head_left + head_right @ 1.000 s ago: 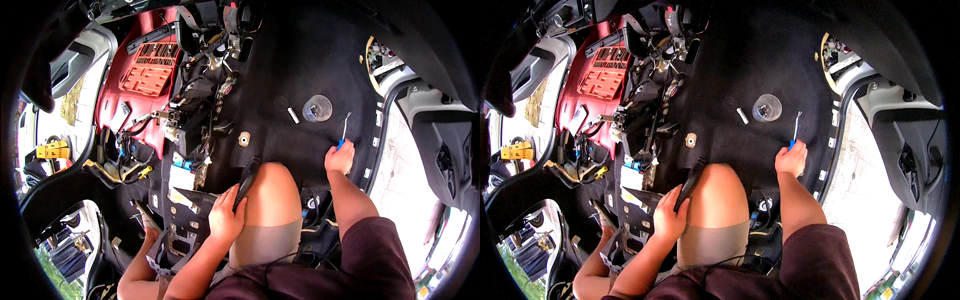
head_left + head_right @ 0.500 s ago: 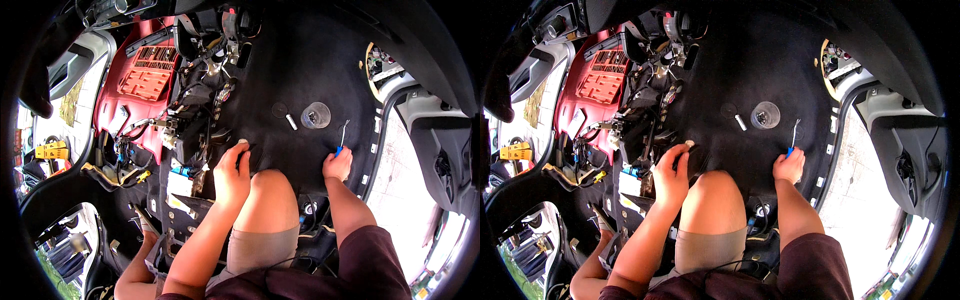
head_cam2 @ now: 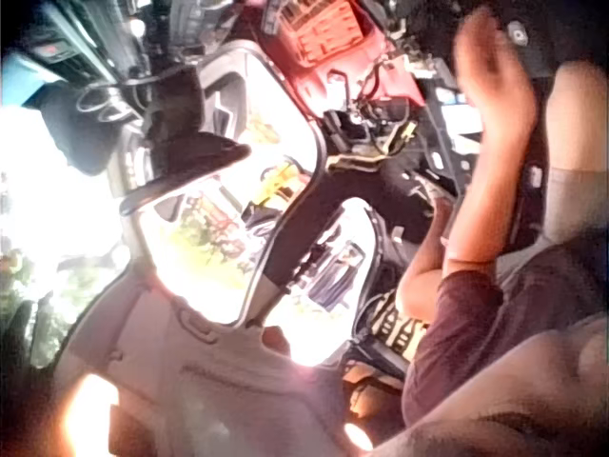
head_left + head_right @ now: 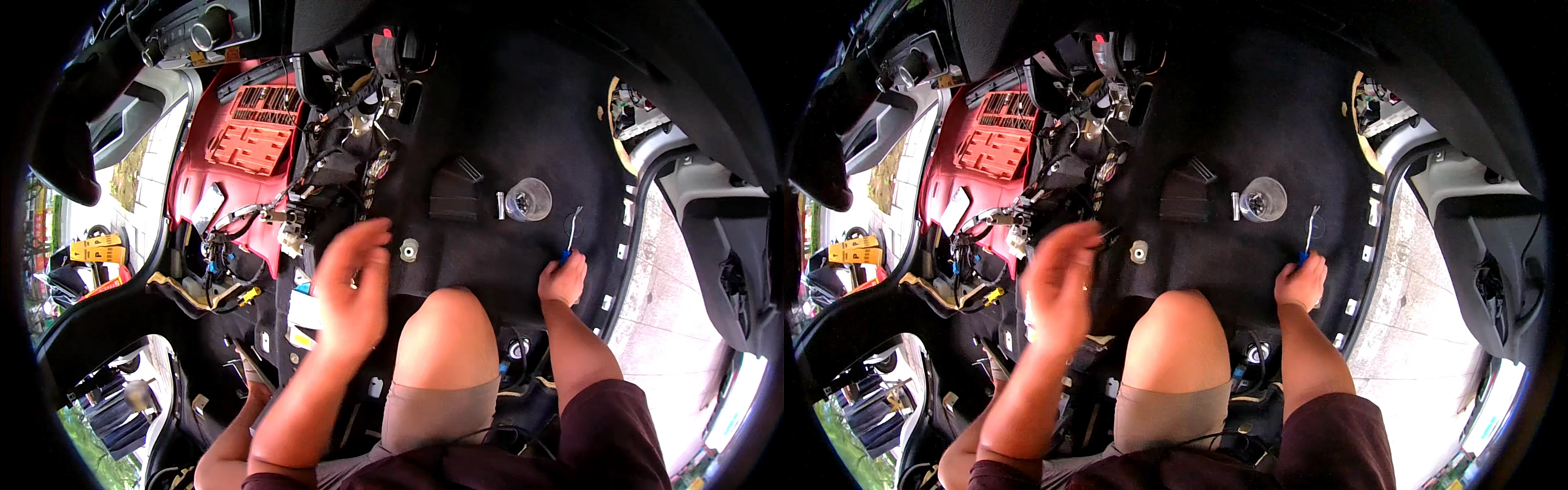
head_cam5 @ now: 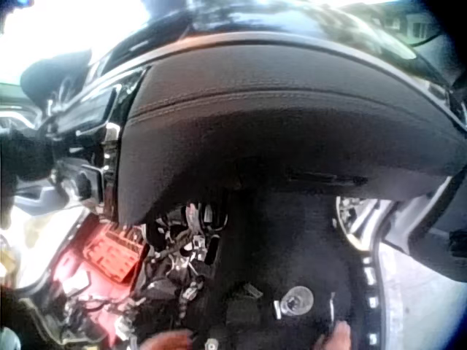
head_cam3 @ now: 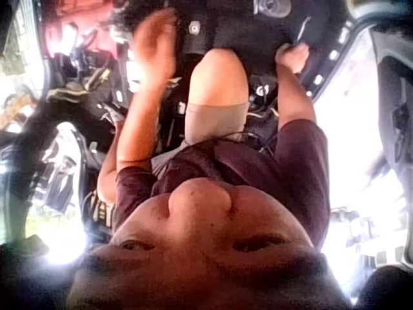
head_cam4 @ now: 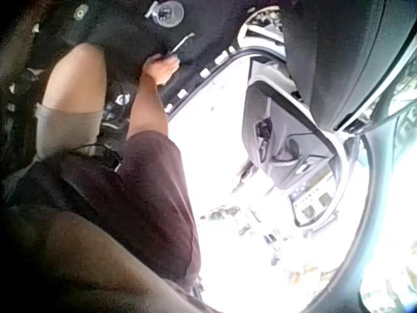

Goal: The person dismantles car interior components using a prying tool and a screwdriver to remove trim pieces, foam insulation, and electrical connectors.

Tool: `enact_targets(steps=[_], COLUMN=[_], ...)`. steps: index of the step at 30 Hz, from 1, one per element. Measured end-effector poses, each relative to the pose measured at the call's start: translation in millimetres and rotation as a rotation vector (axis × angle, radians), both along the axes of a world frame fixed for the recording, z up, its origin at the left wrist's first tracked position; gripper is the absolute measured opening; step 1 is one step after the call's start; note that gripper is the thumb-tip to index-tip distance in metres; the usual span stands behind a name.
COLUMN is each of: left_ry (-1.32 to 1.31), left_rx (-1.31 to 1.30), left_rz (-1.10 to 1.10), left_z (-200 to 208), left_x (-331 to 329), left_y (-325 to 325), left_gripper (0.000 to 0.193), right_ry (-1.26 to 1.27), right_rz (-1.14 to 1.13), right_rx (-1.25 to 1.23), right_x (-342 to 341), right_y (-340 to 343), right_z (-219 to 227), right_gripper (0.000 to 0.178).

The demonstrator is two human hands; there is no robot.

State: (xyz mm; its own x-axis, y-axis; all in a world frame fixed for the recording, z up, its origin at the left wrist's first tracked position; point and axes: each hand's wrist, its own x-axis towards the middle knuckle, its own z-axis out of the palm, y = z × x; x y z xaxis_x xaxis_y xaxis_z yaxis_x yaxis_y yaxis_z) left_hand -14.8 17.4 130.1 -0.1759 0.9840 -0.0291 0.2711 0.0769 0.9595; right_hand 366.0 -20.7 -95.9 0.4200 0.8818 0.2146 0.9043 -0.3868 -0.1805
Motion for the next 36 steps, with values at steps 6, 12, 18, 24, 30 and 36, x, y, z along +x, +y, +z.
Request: enact_targets(steps=[6, 12, 18, 24, 30, 36], left_ry=[0.123, 0.923, 1.065, 1.130, 1.181, 1.218], left_rx=[0.059, -0.014, -0.444, -0.500, -0.540, -0.587], left_rz=[0.102, -0.423, -0.323, -0.346, -0.348, -0.301], left_z=[0, -51, -67, -69, -49, 11], left_x=[-114, -175, -169, -170, -181, -196], left_y=[133, 295, 337, 348, 345, 325], left_gripper=[0.033, 0.039, 0.042, 0.046, 0.051, 0.056], right_ry=[-0.010, 0.002, 0.025, -0.018, -0.016, -0.001], right_rz=[-0.006, 0.000, -0.035, -0.020, 0.006, 0.010], right_rx=[0.004, 0.015, -0.063, 0.009, 0.019, -0.011], right_x=[1, -4, -1, 4, 3, -2], right_y=[2, 0, 2, 1, 3, 1], right_z=[-3, -2, -2, -8, -6, -1], right_gripper=[0.044, 0.044, 0.046, 0.048, 0.049, 0.048])
